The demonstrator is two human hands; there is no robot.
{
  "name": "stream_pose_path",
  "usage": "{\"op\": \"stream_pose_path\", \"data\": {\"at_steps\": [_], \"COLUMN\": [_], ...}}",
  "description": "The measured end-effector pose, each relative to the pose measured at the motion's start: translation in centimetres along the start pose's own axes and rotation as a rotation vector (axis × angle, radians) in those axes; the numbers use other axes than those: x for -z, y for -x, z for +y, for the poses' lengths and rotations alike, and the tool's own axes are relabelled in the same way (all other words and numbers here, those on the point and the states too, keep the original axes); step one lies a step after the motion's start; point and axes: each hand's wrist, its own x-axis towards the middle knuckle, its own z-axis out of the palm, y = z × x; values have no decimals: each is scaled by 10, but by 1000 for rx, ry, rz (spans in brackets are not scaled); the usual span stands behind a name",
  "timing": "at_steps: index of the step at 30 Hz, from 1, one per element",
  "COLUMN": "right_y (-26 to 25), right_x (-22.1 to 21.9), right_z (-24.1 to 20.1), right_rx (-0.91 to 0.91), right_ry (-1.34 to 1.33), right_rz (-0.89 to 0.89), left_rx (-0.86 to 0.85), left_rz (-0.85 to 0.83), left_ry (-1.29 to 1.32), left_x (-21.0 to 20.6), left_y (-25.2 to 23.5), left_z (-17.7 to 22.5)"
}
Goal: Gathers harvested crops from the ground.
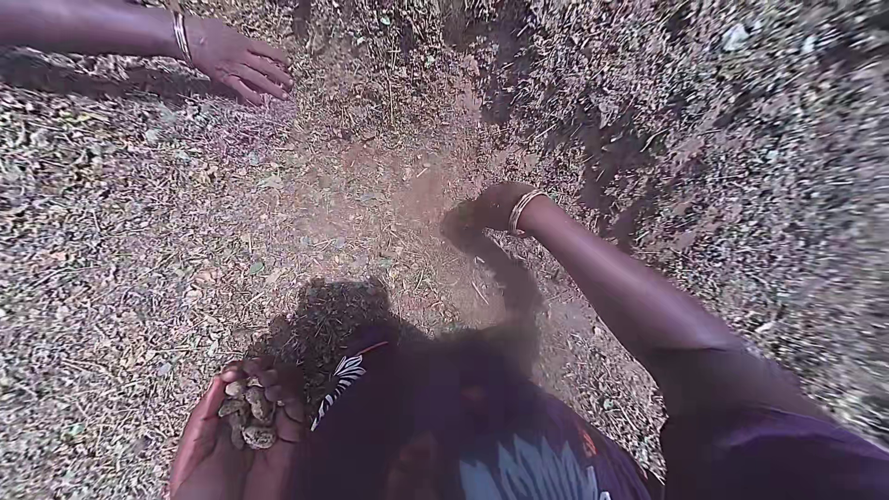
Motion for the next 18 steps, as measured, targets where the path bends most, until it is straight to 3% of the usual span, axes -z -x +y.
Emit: {"op": "stream_pose_path", "data": {"at_steps": [2,5,7,10,13,16,18], "right_y": [-17,-21,-9,9,22,27,10], "right_x": [-20,-63,-75,-76,-61,-20,-12], "right_z": [11,-9,-18,8,34,20,16], "right_rx": [34,102,141,265,315,-44,-7], "right_ry": [-81,-241,-341,-503,-348,-74,-116], "right_rz": [190,163,65,-224,-330,-105,105], "left_rx": [60,17,18,76,78,18,32], "left_rz": [-189,63,87,-21,9,89,41], "left_ry": [82,15,15,39,42,-1,38], "left_x": [29,-16,-21,-7,-9,-20,-13], "left_y": [-6,1,1,-4,-1,2,-1], "left_z": [5,0,1,6,8,5,5]}}
